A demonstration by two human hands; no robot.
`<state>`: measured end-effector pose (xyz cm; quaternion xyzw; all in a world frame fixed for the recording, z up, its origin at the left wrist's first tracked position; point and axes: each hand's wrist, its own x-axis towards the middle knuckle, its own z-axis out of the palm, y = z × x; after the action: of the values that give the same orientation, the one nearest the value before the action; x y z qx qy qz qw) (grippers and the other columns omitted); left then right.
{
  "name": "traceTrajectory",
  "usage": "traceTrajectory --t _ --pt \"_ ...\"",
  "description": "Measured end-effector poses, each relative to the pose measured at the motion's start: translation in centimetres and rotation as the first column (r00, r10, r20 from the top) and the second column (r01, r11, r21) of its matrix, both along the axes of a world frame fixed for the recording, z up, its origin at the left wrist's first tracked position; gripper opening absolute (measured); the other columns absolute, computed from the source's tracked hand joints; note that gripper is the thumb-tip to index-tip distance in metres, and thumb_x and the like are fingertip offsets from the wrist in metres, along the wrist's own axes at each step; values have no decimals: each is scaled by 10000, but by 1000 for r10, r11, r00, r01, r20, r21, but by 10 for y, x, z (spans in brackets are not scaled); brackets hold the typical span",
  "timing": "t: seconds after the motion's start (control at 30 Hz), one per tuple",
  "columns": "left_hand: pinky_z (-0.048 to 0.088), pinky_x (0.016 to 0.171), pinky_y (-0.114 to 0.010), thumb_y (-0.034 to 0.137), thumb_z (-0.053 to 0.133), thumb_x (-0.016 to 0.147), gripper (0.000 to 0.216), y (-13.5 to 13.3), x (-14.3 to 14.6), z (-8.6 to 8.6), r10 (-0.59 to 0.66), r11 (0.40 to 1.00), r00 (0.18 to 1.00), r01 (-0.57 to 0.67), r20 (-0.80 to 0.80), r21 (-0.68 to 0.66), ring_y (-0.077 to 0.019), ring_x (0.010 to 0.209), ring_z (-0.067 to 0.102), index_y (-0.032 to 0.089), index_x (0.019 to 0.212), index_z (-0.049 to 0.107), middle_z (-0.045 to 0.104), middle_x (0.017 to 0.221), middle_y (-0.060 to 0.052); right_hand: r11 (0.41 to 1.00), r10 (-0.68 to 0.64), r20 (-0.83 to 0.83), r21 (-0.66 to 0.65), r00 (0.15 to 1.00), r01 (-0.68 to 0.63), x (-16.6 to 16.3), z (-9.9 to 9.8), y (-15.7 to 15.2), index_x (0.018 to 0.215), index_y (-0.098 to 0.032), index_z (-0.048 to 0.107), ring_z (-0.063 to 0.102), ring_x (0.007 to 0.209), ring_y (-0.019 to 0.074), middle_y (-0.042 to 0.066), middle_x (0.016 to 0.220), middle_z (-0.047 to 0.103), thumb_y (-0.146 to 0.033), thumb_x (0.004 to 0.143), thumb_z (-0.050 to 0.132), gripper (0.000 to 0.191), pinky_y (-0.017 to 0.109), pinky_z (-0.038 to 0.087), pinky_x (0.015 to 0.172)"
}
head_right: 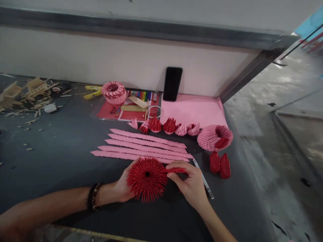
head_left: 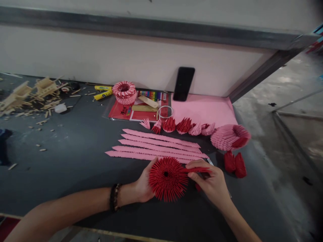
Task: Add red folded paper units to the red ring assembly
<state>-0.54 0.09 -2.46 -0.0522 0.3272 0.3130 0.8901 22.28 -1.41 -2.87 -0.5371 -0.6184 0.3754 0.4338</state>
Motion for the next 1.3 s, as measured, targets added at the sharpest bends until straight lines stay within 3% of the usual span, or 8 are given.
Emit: traceTrajectory --t 0.43,0.57,0.67,0.73,0.83,0.9,1.0,1.3 --pt "437 1149 -409 433 445 1027 478 -2 -3 -5 39 998 996 -42 77 37 -266 1103 725 89 1052 777 808 1072 -127 997 -70 29 16 997 70 -6 -5 -11 932 -284 783 784 820 267 48 901 818 -271 885 752 58 393 627 741" --pt "430 1153 -416 452 473 1010 453 -2 -4 -8 49 999 989 -51 141 10 -287 1172 703 112 1073 765 799 1093 -122 986 -166 -145 -6 975 167 4 -1 -9 999 -294 713 769 826 247 57 1011 786 -252 911 718 98 404 631 748" --pt "405 1178 -430 437 496 1001 430 -1 -5 -7 48 999 991 -48 127 -4 -295 1206 687 102 1048 761 796 1094 -132 980 -201 -209 -38 957 198 9 2 -4 1022 -261 673 737 985 251 86 1107 746 -257 898 734 138 413 597 883" --pt "388 1195 -429 426 480 1011 438 -1 -4 -4 47 999 996 -47 78 -10 -290 1215 682 98 986 768 803 1060 -132 984 -171 -263 -98 949 150 7 1 -2 919 -241 625 702 922 233 58 957 719 -297 884 742 134 372 568 837" --pt "387 1201 -412 411 427 1039 486 -1 -3 1 34 999 999 -34 4 -19 -276 1196 695 113 882 777 816 977 -111 971 -175 -364 -216 915 100 1 -2 -5 770 -243 509 492 590 140 -52 656 492 -366 899 713 271 262 419 561" --pt "392 1199 -394 408 403 1050 518 -1 -2 3 27 999 999 -28 -26 -30 -267 1173 708 118 848 781 818 939 -103 957 -187 -297 -270 937 105 -3 -4 -7 842 -238 598 356 519 109 -87 609 373 -364 873 755 204 243 301 493" --pt "401 1194 -377 393 431 1047 490 -1 0 5 38 999 998 -39 -45 -22 -258 1144 722 115 864 790 819 936 -100 949 -130 -96 -300 987 96 -7 -6 -10 971 -217 750 352 527 108 -76 590 401 -390 833 802 227 254 278 498" --pt "409 1184 -397 391 389 1059 489 -1 2 6 5 1000 998 -4 -69 13 -260 1141 726 126 1053 799 820 1023 -109 950 -134 -6 -284 991 127 -17 -8 -12 648 -206 727 362 511 118 -35 538 480 -474 795 806 316 264 279 488"
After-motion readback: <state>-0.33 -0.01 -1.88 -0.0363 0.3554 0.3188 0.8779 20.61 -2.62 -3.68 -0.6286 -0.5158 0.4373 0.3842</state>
